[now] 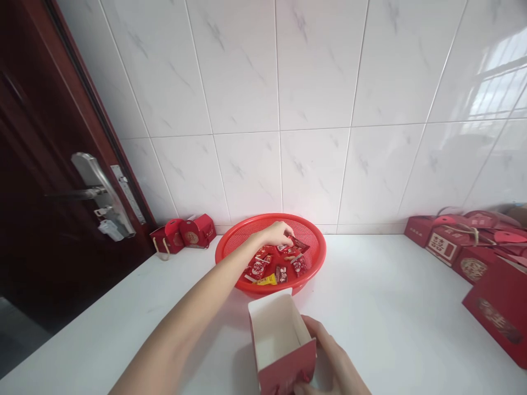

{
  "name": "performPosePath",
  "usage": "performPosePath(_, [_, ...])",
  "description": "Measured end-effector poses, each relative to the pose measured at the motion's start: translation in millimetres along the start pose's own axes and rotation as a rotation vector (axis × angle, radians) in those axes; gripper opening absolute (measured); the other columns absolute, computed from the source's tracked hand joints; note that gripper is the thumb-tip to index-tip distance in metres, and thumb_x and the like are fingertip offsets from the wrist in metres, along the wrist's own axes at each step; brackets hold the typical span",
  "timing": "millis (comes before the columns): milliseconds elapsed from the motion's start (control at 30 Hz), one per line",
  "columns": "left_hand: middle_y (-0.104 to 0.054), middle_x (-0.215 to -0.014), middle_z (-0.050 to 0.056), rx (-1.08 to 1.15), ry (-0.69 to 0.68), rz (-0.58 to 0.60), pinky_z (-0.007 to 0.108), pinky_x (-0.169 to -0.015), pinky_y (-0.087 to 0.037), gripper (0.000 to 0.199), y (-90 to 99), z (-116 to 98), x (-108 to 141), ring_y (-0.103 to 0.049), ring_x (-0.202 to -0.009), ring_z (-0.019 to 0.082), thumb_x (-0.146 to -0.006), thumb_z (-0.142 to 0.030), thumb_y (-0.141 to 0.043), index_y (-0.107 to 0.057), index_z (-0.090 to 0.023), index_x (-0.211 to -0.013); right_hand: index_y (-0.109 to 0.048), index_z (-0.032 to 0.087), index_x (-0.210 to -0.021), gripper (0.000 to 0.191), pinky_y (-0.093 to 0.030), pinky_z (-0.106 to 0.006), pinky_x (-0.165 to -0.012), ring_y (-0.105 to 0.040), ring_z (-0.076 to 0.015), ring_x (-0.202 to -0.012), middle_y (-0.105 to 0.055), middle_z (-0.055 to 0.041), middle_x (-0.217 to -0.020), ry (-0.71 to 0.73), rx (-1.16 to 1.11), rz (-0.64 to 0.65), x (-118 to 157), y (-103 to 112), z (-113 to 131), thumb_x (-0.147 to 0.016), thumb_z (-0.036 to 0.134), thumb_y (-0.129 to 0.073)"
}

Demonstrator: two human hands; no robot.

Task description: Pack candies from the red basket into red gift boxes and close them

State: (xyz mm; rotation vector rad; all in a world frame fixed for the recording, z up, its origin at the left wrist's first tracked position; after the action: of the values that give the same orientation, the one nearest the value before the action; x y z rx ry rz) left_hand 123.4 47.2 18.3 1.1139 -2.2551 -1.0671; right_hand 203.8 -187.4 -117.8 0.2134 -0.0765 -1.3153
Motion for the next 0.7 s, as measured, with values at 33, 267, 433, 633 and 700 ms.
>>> performPosePath(33, [-0.069, -0.069, -0.002, 0.019, -0.026, -0.013, 0.027, -0.058, -0.044, 0.009, 4.1, -6, 7, -0.062, -0.064, 0.017, -0.068, -0.028, -0.079, -0.076, -0.02, -0.074, -0.048, 0.029, -0.145, 0.088, -0.049, -0.042, -0.096, -0.061, -0.0346, -0.113, -0.066, -0.0094, -0.129, 0.004, -0.012, -0.001, 0, 0, 0, -0.062, 0.03, -0.079])
performPosePath(267, [-0.074, -0.083, 0.002, 0.161, -0.209, -0.139, 0.027, -0.071, -0.051, 0.014, 21.3, -43, 60, -0.068, -0.078, 0.019, -0.074, -0.023, -0.069, -0.079, -0.02, -0.083, -0.049, 0.03, -0.144, 0.086, -0.049, -0.045, -0.097, -0.061, -0.0366, -0.114, -0.066, -0.0106, -0.129, 0.05, -0.031, 0.004, -3, 0, -7, -0.064, 0.036, -0.08])
performPosePath(433, [-0.074, -0.091, 0.005, 0.251, -0.33, -0.258, 0.031, -0.081, -0.055, 0.012, 21.3, -52, 85, -0.07, -0.087, 0.02, -0.078, -0.027, -0.07, -0.079, -0.021, -0.083, -0.049, 0.029, -0.146, 0.089, -0.049, -0.046, -0.097, -0.061, -0.0374, -0.114, -0.064, -0.0128, -0.13, 0.118, -0.083, 0.029, -2, 0, 2, -0.066, 0.052, -0.082])
performPosePath(633, [-0.073, -0.1, 0.007, 0.327, -0.437, -0.401, 0.035, -0.089, -0.056, 0.011, 20.9, -55, 109, -0.069, -0.099, 0.022, -0.084, -0.029, -0.072, -0.08, -0.022, -0.086, -0.053, 0.034, -0.144, 0.082, -0.045, -0.048, -0.103, -0.06, -0.0366, -0.118, -0.061, -0.0114, -0.137, 0.118, -0.214, 0.016, 4, 14, 17, -0.073, 0.07, -0.073])
performPosePath(700, [-0.072, -0.105, 0.008, 0.342, -0.458, -0.437, 0.035, -0.09, -0.057, 0.011, 19.5, -55, 115, -0.069, -0.103, 0.023, -0.085, -0.029, -0.071, -0.08, -0.023, -0.085, -0.056, 0.036, -0.141, 0.078, -0.042, -0.049, -0.104, -0.061, -0.0359, -0.117, -0.061, -0.0105, -0.138, 0.1, -0.267, -0.025, 2, 21, 14, -0.074, 0.074, -0.07])
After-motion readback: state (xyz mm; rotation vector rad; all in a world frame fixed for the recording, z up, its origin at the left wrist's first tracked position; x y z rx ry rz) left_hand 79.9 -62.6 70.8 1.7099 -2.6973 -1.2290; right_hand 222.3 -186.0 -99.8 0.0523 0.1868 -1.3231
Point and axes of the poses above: each hand's wrist, its own x-axis away from the middle knuckle, its own y-axis out of the back of the hand, z = x × y, the point moved 10 cm from there along -x, towards the middle knuckle
